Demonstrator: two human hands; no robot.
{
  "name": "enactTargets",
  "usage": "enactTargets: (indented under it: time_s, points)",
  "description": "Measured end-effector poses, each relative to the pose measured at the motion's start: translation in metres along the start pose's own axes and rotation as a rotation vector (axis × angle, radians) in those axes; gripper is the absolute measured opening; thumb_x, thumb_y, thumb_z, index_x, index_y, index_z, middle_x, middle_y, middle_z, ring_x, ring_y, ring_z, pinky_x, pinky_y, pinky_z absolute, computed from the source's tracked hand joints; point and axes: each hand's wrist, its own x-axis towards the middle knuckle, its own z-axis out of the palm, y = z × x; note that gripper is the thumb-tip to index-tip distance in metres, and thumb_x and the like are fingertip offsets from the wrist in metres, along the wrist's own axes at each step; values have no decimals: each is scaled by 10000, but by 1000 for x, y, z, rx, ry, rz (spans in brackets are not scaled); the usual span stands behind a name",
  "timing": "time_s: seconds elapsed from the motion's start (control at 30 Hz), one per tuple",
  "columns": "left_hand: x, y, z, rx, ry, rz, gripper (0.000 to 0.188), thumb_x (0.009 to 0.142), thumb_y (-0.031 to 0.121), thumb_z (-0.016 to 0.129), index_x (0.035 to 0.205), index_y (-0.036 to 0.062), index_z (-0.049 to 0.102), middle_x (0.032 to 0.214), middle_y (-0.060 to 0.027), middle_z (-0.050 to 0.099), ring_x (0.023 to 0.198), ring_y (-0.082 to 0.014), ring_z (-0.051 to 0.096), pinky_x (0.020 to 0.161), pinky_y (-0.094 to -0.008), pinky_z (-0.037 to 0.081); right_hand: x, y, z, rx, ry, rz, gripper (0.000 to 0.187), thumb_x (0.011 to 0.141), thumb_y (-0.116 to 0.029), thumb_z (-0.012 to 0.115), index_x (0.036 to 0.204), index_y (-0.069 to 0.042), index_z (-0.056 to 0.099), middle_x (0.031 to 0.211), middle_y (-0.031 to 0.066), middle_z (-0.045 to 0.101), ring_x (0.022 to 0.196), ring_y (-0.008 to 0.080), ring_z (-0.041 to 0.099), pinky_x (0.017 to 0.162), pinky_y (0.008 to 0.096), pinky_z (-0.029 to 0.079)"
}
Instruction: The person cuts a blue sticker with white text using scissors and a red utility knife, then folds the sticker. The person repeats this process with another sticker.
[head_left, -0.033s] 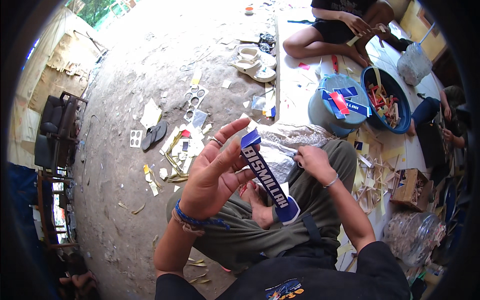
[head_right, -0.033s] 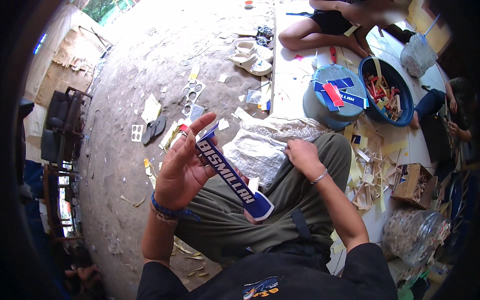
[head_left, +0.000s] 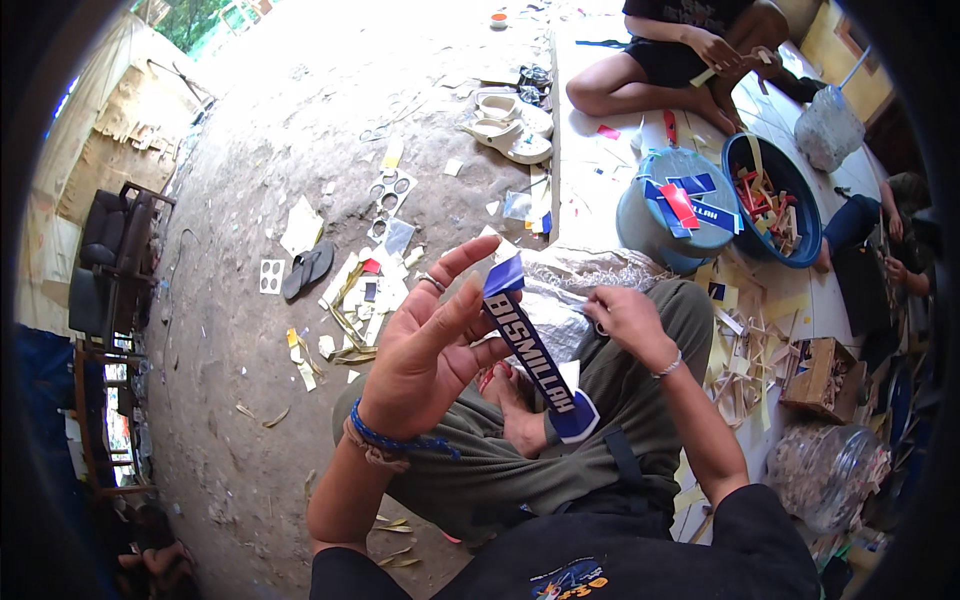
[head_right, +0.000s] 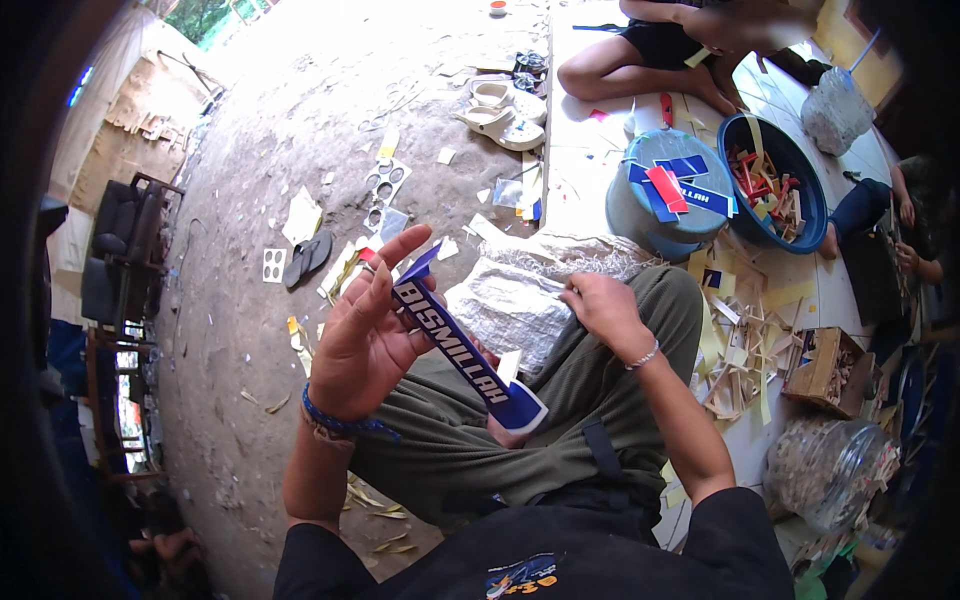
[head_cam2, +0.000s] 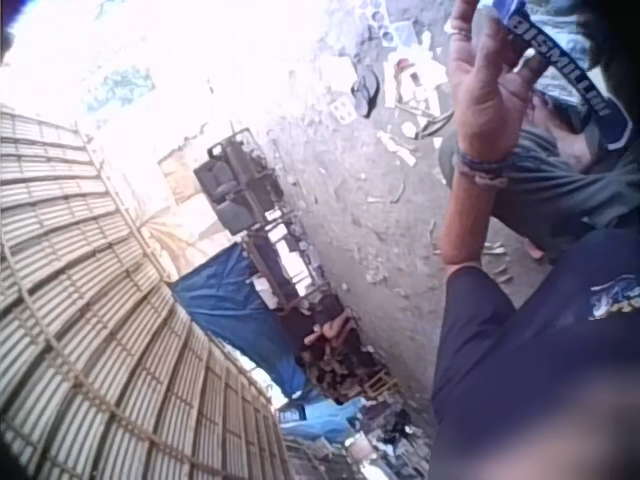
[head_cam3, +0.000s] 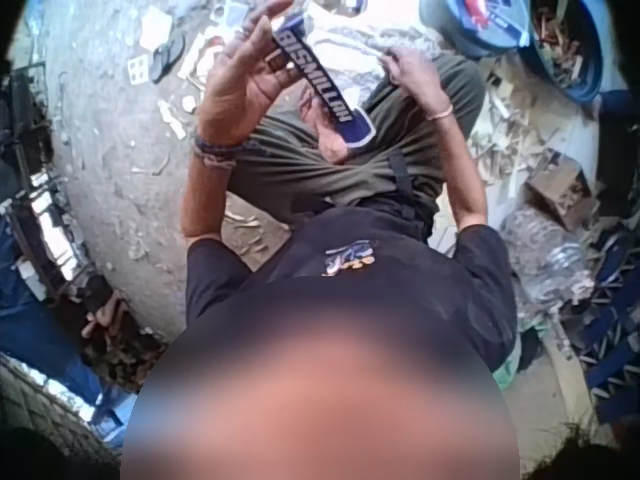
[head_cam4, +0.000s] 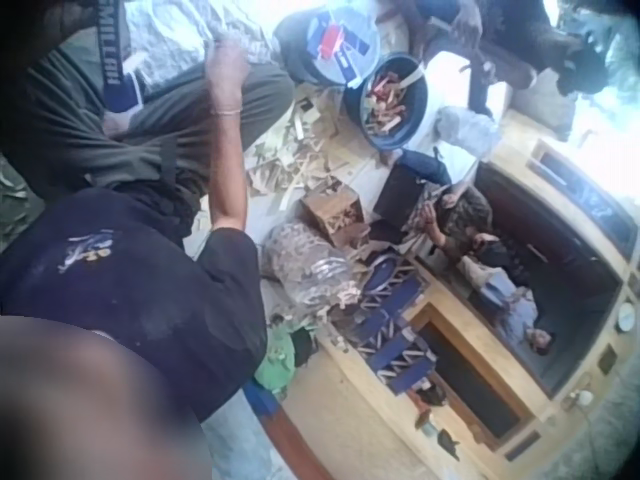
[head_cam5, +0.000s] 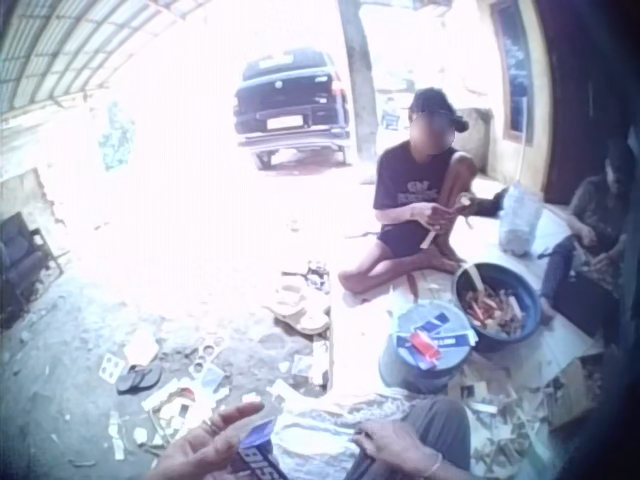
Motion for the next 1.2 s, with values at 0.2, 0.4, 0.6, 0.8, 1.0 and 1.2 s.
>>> enactTargets:
  time_s: [0.2, 0.4, 0.6, 0.8, 1.0, 1.2]
  points:
    - [0, -5, 10, 187, 135, 65, 579, 1050, 233, 591, 1517, 12, 329, 1196, -91, 666, 1066, -166, 670, 938, -404, 572, -38, -99, -78, 1085, 199, -130, 219, 971, -186, 711, 1113, -20, 729, 959, 53, 736, 844, 63, 642, 731, 242, 493]
    - [0, -13, 16, 476, 154, 193, 614, 959, 21, 701, 1462, -18, 352, 1128, -124, 705, 1056, -156, 677, 917, -284, 548, -52, -138, -97, 1127, 190, -281, 213, 905, -133, 787, 1072, -18, 723, 1011, 40, 732, 819, 59, 637, 714, 231, 491]
    - [0, -18, 14, 552, 90, 268, 610, 931, -37, 710, 1452, -21, 393, 1131, -143, 710, 1115, -173, 670, 951, -290, 545, -51, -143, -93, 1246, 137, -173, 225, 913, -179, 795, 1024, -8, 701, 947, 7, 705, 769, 21, 611, 653, 197, 474]
    - [0, -24, 13, 599, 104, 348, 575, 916, -68, 711, 1429, -6, 457, 1136, -144, 714, 1134, -185, 668, 976, -301, 534, -52, -140, -98, 1219, 33, -102, 214, 969, -193, 736, 1029, 7, 686, 915, -4, 682, 741, 15, 597, 630, 194, 467]
    - [1, -27, 10, 697, 70, 416, 564, 895, -82, 726, 1396, 1, 483, 1158, -150, 724, 1145, -185, 668, 1024, -336, 504, -51, -135, -107, 1197, -101, -60, 197, 1013, -194, 679, 1087, -13, 655, 972, -45, 627, 901, 25, 550, 777, 193, 440]
    - [2, -29, 10, 760, 41, 492, 513, 883, -115, 715, 1346, 2, 527, 1197, -159, 717, 1164, -191, 668, 1031, -343, 499, -50, -134, -106, 1098, -105, -84, 221, 1031, -229, 652, 1101, -20, 650, 930, -45, 609, 845, 9, 524, 708, 190, 424]
